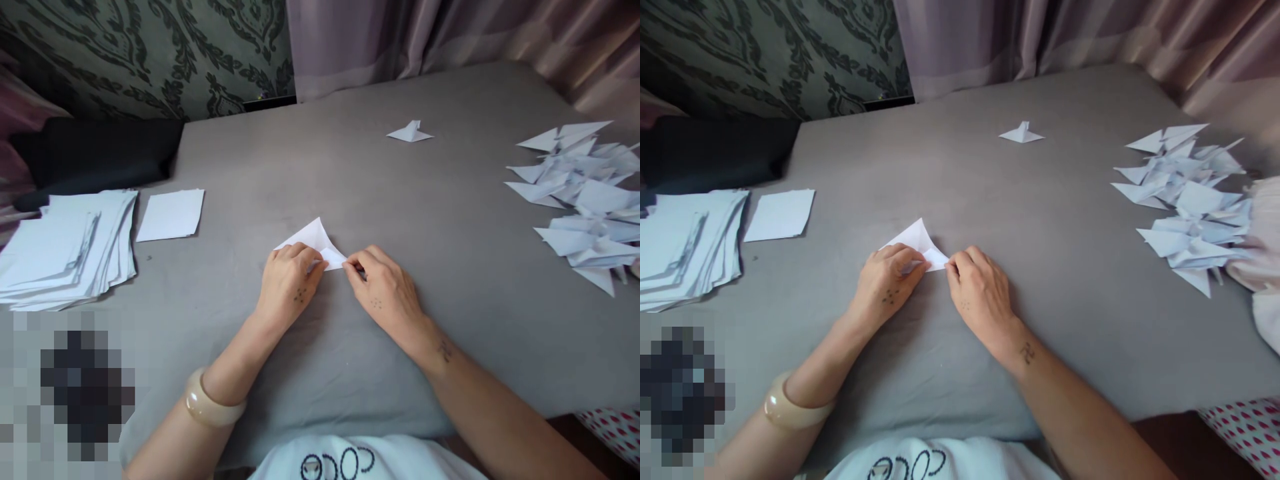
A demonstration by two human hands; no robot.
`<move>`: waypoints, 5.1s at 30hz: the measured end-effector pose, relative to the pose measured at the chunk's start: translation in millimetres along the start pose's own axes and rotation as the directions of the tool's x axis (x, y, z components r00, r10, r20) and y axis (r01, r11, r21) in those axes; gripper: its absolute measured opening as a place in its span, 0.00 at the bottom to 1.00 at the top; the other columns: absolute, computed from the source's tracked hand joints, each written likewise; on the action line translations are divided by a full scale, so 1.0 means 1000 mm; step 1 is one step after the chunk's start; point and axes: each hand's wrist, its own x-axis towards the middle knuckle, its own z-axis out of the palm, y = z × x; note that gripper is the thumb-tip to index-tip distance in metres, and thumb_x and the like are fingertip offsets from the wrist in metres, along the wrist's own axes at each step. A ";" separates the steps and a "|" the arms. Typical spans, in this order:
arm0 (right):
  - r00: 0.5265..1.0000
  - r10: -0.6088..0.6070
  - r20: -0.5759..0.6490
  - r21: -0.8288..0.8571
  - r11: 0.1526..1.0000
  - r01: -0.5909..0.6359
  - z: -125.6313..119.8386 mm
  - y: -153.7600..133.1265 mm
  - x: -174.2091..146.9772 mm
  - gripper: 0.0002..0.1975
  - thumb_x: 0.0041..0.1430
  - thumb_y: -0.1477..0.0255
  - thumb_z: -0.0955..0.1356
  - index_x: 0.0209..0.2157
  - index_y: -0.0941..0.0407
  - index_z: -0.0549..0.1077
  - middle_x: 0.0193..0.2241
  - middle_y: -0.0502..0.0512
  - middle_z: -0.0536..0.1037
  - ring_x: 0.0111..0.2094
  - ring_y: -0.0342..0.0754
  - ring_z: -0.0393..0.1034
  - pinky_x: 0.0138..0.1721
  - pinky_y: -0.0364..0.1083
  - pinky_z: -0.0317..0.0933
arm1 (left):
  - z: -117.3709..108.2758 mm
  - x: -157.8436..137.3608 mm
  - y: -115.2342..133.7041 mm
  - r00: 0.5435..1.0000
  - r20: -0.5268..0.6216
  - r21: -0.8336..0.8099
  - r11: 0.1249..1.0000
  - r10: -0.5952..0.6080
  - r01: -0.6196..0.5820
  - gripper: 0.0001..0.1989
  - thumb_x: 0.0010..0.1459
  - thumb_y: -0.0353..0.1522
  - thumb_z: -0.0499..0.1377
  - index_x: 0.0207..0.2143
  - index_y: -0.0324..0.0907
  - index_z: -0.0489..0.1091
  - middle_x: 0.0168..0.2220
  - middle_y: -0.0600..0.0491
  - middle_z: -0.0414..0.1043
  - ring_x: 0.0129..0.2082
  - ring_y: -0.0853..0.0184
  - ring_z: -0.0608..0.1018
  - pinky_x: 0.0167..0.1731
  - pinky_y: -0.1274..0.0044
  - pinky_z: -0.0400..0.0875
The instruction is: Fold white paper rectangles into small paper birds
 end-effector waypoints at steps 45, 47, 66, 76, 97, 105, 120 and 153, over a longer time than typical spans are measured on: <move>0.994 0.095 0.047 0.290 0.951 -0.105 -0.010 0.022 0.012 0.03 0.56 0.75 0.65 0.33 0.55 0.70 0.29 0.50 0.74 0.29 0.43 0.68 0.33 0.43 0.61 | -0.003 0.001 0.002 0.998 0.050 0.045 0.998 0.032 -0.035 0.07 0.64 0.33 0.54 0.37 0.42 0.72 0.39 0.49 0.76 0.42 0.58 0.75 0.39 0.69 0.64; 0.999 0.003 -0.039 0.298 0.955 0.009 -0.008 0.017 0.007 0.06 0.57 0.77 0.63 0.35 0.55 0.71 0.33 0.52 0.74 0.30 0.43 0.69 0.34 0.43 0.63 | -0.003 0.001 0.003 0.998 0.047 0.043 0.999 0.029 -0.031 0.06 0.64 0.32 0.55 0.37 0.42 0.72 0.40 0.49 0.76 0.42 0.58 0.75 0.39 0.69 0.65; 0.942 -0.307 0.137 -0.374 0.864 0.336 0.000 -0.025 -0.023 0.18 0.67 0.75 0.57 0.55 0.58 0.68 0.39 0.61 0.73 0.38 0.53 0.63 0.34 0.51 0.58 | -0.002 -0.001 0.003 0.997 0.032 0.085 0.993 0.074 -0.077 0.06 0.63 0.31 0.54 0.38 0.41 0.70 0.38 0.48 0.75 0.40 0.59 0.75 0.39 0.69 0.66; 0.963 -0.252 0.091 -0.388 0.882 0.268 -0.005 -0.026 -0.030 0.12 0.66 0.75 0.60 0.46 0.61 0.71 0.37 0.62 0.72 0.37 0.54 0.64 0.35 0.51 0.59 | -0.001 -0.005 0.000 0.993 -0.034 0.035 0.993 0.110 -0.109 0.07 0.61 0.30 0.53 0.38 0.41 0.70 0.38 0.48 0.75 0.37 0.62 0.76 0.39 0.70 0.67; 0.890 -0.457 -0.012 -0.463 0.791 0.400 0.004 -0.010 -0.009 0.13 0.64 0.81 0.60 0.41 0.57 0.75 0.36 0.56 0.75 0.37 0.50 0.61 0.46 0.50 0.48 | 0.012 -0.014 -0.022 0.927 -0.279 0.058 0.968 0.251 -0.244 0.09 0.61 0.32 0.58 0.42 0.47 0.77 0.51 0.47 0.69 0.49 0.57 0.66 0.46 0.66 0.60; 0.902 -0.405 0.151 -0.563 0.714 0.416 -0.002 -0.027 -0.009 0.12 0.65 0.79 0.61 0.43 0.59 0.74 0.38 0.60 0.74 0.39 0.53 0.61 0.45 0.51 0.48 | -0.004 -0.040 -0.009 0.959 -0.096 0.178 0.952 0.268 -0.248 0.13 0.66 0.33 0.51 0.42 0.43 0.75 0.38 0.48 0.73 0.38 0.61 0.71 0.40 0.68 0.58; 0.780 -0.437 0.447 -0.386 0.693 0.609 -0.030 -0.020 0.024 0.12 0.67 0.76 0.60 0.38 0.59 0.76 0.37 0.57 0.76 0.40 0.50 0.65 0.41 0.47 0.50 | 0.002 -0.040 -0.002 0.996 -0.072 -0.119 0.992 -0.054 0.046 0.09 0.63 0.34 0.57 0.31 0.42 0.75 0.34 0.52 0.74 0.35 0.65 0.74 0.33 0.75 0.63; 0.688 -0.049 0.724 -0.403 0.780 0.479 -0.044 -0.067 0.086 0.09 0.57 0.74 0.64 0.29 0.56 0.76 0.28 0.58 0.79 0.30 0.49 0.71 0.29 0.46 0.52 | 0.002 -0.025 -0.001 0.987 0.016 -0.126 0.979 -0.161 0.162 0.09 0.62 0.31 0.53 0.31 0.39 0.70 0.32 0.48 0.70 0.34 0.62 0.73 0.35 0.72 0.64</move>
